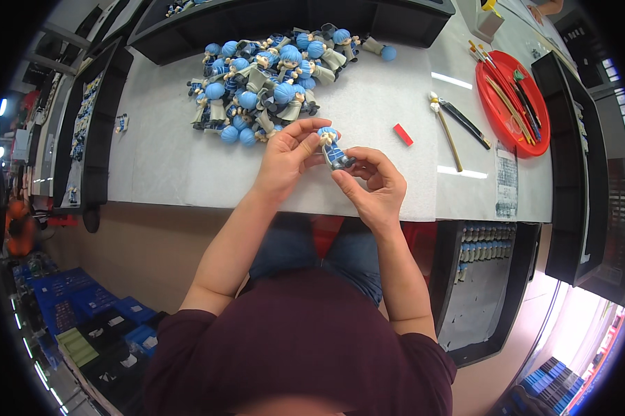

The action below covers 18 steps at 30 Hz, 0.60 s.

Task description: The person assembles toy figures by hand on a workbench, joining plastic components from a bin and a tray to form the figures.

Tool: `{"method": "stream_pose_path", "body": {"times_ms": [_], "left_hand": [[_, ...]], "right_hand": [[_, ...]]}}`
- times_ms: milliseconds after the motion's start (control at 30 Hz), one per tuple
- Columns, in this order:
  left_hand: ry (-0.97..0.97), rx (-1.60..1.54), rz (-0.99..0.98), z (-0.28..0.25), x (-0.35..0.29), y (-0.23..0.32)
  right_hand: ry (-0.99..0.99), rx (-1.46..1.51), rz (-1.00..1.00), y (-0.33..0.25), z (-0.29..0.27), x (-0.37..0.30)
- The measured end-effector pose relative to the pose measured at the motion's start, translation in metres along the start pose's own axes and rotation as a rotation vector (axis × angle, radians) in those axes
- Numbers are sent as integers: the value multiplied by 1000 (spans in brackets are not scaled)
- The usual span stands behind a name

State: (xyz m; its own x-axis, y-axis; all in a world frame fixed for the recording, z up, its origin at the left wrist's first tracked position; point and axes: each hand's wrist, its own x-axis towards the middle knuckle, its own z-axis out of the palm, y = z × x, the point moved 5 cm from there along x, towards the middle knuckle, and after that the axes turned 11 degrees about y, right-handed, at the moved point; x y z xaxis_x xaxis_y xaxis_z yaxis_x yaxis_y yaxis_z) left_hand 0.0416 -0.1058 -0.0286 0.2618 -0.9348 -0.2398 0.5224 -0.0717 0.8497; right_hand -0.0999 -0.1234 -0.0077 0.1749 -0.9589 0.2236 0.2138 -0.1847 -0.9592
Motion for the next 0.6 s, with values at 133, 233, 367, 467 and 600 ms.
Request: {"method": "stream_pose_path", "body": {"times_ms": [133, 233, 367, 467, 600], "left_hand": [[-15, -25, 51, 3, -1, 5], [-13, -40, 112, 3, -1, 9], [-21, -31, 145, 1, -1, 8], [-20, -67, 151, 2, -2, 10], [-21, -65, 172, 1, -4, 12]], "right_hand": [[-8, 21, 76, 3, -2, 0], [17, 45, 82, 5, -2, 1], [9, 94, 78, 3, 0, 1], [12, 88, 72, 4, 0, 1], [3, 79, 31, 3, 2, 1]]}}
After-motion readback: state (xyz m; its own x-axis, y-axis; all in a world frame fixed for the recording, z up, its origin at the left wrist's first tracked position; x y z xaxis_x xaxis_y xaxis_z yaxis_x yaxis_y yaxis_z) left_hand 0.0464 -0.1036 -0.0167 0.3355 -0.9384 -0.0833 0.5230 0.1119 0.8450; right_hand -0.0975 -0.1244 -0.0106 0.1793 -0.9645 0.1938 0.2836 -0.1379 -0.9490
